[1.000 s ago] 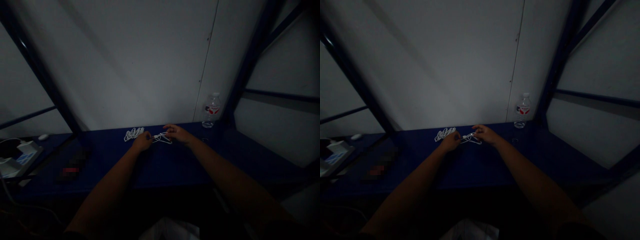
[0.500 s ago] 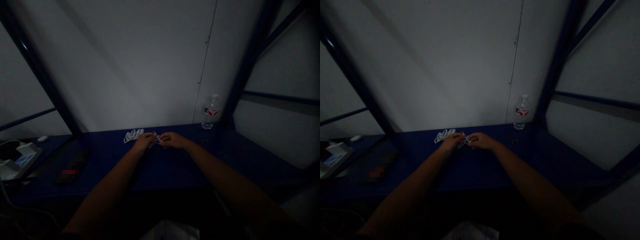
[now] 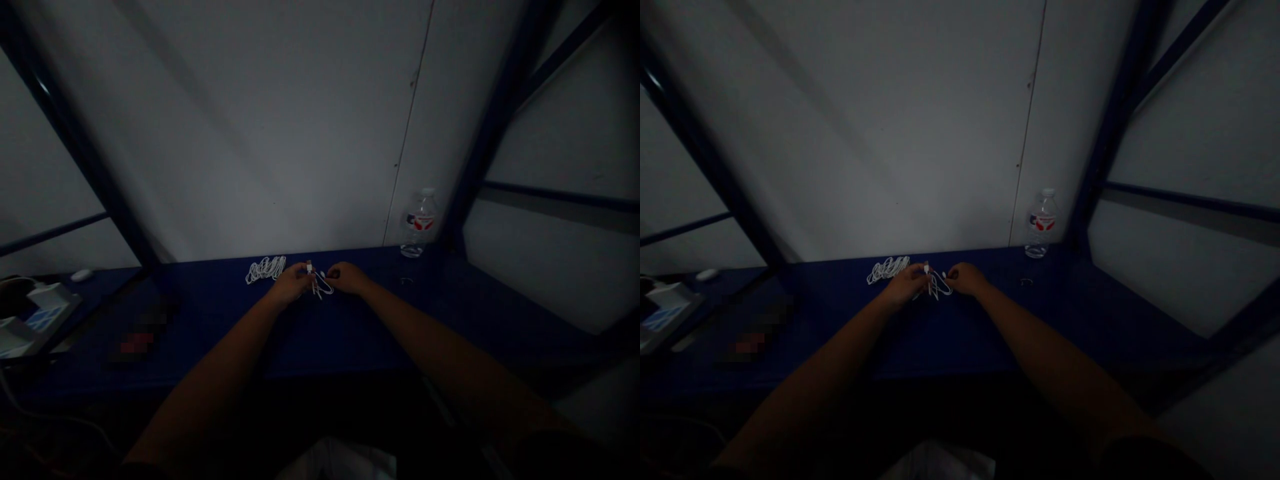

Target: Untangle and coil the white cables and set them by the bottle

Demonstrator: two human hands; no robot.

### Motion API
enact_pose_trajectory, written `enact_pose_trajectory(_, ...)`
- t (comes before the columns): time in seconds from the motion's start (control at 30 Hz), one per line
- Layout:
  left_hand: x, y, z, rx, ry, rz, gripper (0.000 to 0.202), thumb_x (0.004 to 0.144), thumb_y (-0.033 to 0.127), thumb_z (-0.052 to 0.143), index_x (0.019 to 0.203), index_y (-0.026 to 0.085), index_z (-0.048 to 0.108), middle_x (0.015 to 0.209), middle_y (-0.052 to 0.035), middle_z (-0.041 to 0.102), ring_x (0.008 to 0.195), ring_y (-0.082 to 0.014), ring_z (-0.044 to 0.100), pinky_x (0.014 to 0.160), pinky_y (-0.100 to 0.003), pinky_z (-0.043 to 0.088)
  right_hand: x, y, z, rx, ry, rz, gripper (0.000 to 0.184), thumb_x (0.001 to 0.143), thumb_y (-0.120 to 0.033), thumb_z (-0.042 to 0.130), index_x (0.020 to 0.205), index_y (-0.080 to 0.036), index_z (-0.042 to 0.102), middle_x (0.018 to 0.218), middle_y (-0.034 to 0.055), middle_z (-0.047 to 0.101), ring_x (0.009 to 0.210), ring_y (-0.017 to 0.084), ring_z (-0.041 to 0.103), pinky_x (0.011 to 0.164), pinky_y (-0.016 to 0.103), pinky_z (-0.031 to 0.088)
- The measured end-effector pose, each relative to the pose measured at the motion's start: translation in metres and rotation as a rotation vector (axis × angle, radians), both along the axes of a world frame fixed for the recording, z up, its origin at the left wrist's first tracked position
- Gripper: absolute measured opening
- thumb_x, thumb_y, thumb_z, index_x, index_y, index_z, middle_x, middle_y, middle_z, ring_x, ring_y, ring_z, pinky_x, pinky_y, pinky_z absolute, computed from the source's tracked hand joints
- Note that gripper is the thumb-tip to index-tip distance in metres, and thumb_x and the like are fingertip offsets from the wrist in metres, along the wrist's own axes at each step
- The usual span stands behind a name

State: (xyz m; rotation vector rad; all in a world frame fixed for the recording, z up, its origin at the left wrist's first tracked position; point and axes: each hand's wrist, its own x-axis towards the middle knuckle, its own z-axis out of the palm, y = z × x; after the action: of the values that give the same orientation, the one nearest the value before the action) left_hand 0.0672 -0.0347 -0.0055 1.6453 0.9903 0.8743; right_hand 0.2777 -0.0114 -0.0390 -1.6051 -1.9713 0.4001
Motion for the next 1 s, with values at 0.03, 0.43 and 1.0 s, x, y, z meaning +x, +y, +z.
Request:
enact_pose_trajectory(0.03,0.000,0.001,-0.002,0.014,0.040,-0.034,0.031,0.081,0.035,0.065,0.105,0.015,0.062,0.081,-0.0042,0.068,0.065,-0.0122,0.061,0.062,-0.023,0.044,-0.005,-0.001,0.001,-0.014,0.011,-0.003,0.022,0.073,-0.041,0.072,0.080,-0.021,0.074,0.084,0.0069,0.073,0.072,0.017,0.063,0.063,0.024,0.042)
enact_pose_trajectory(0.43,-0.008,0.008,-0.012,0.175,0.357,-0.064,0.029,0.083,0.037,0.059,0.102,0.017,0.066,0.085,-0.0047,0.070,0.071,-0.0157,0.063,0.063,-0.024,0.044,0.016,-0.004,0.017,-0.067,0.290,-0.108,0.022,0.081,-0.019,0.062,0.102,-0.017,0.067,0.082,0.0070,0.072,0.067,0.014,0.062,0.057,0.021,0.043)
enact_pose_trajectory(1.0,-0.009,-0.005,0.015,0.287,0.246,0.107,0.038,0.083,0.050,0.059,0.076,0.014,0.068,0.067,-0.0032,0.066,0.061,-0.0134,0.058,0.061,-0.025,0.042,-0.016,-0.030,0.024,-0.222,0.693,0.283,0.032,0.074,-0.048,0.073,0.079,-0.017,0.073,0.066,0.0028,0.068,0.060,0.013,0.062,0.063,0.028,0.054)
